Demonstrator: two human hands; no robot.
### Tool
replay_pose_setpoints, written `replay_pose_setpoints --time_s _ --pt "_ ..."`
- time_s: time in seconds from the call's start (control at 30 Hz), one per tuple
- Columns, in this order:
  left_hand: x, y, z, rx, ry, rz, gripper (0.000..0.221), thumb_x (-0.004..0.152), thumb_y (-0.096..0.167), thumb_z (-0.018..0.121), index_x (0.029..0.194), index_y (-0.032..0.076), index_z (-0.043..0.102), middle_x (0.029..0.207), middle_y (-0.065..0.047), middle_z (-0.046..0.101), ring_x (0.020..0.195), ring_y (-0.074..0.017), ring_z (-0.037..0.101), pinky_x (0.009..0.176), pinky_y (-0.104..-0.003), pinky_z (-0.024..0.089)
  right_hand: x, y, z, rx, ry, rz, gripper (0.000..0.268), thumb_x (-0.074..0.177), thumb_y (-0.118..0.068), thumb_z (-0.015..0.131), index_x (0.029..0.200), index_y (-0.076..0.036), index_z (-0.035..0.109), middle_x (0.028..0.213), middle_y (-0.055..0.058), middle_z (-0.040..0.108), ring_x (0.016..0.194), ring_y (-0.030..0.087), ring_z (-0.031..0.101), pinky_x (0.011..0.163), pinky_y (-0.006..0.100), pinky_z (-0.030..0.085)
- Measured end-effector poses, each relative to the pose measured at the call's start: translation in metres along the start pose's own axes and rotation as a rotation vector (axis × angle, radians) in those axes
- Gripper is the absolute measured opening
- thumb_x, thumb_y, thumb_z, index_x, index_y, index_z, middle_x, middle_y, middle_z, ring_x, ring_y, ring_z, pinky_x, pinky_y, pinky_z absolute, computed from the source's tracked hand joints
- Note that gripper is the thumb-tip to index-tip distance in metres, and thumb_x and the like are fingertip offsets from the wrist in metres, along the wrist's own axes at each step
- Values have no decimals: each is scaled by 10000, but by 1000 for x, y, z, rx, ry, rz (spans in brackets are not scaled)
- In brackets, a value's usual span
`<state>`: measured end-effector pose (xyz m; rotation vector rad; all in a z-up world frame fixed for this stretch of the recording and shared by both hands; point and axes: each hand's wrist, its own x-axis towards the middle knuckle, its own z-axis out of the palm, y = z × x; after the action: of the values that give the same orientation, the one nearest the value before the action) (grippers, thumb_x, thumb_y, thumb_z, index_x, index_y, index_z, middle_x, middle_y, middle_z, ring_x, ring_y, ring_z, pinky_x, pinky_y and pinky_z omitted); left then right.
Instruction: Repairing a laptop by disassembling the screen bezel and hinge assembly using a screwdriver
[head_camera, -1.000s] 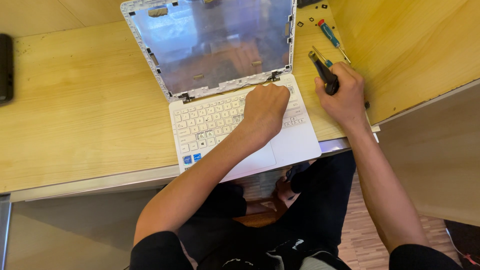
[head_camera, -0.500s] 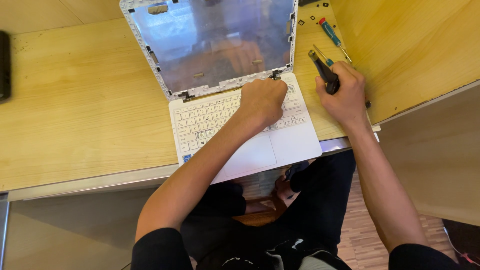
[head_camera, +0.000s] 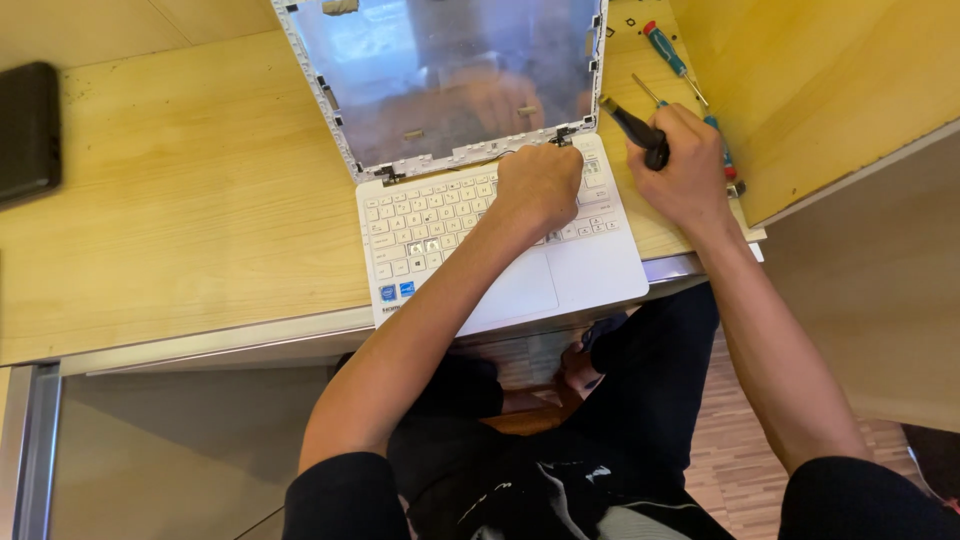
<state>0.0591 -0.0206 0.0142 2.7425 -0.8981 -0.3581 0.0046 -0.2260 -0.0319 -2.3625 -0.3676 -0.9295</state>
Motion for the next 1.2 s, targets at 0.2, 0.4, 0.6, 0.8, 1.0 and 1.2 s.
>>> replay_pose_setpoints --time_s 0.2,0.4,0.6,0.8,1.0,1.2 --pt "-22 20 -3 133 -58 -69 188 835 45 616 958 148 715 979 -41 741 956 -325 711 672 -452 589 3 -31 -9 -139 -39 -24 192 904 13 621 839 -45 450 766 88 461 673 263 428 597 403 321" --pt "-37 11 16 63 -28 -22 177 863 97 505 1029 107 566 981 -105 674 898 -400 659 645 -503 517 -4 -53 -17 121 145 213 172 1044 -90 558 882 -38 529 885 104 515 771 226 508 698 389 420" --pt "-81 9 -32 -351 -65 63 243 991 100 547 1175 -44 613 1046 -305 694 1049 -512 695 855 -587 585 -20 -62 -22 253 187 261 270 1111 -270 483 1004 -47 592 836 121 528 866 240 561 809 359 433" --pt "-76 -34 -52 -566 89 38 258 923 329 551 1055 109 571 672 -91 648 765 -336 700 780 -479 538 -17 -74 -22 370 27 345 36 1051 -91 705 1063 -62 722 828 81 602 842 148 568 722 299 493" --pt "-71 -40 -46 -478 -18 107 240 950 317 459 973 93 542 658 -153 639 774 -405 698 777 -509 518 3 -122 -31 315 -139 161 303 910 27 777 1198 -58 739 971 150 641 923 311 672 771 398 569" --pt "-59 -62 -11 -596 199 157 130 879 272 472 844 158 521 540 -95 556 609 -324 636 689 -434 494 1 -103 -25 19 -118 12 125 920 -56 778 1038 -79 746 826 121 673 780 330 673 733 399 544"
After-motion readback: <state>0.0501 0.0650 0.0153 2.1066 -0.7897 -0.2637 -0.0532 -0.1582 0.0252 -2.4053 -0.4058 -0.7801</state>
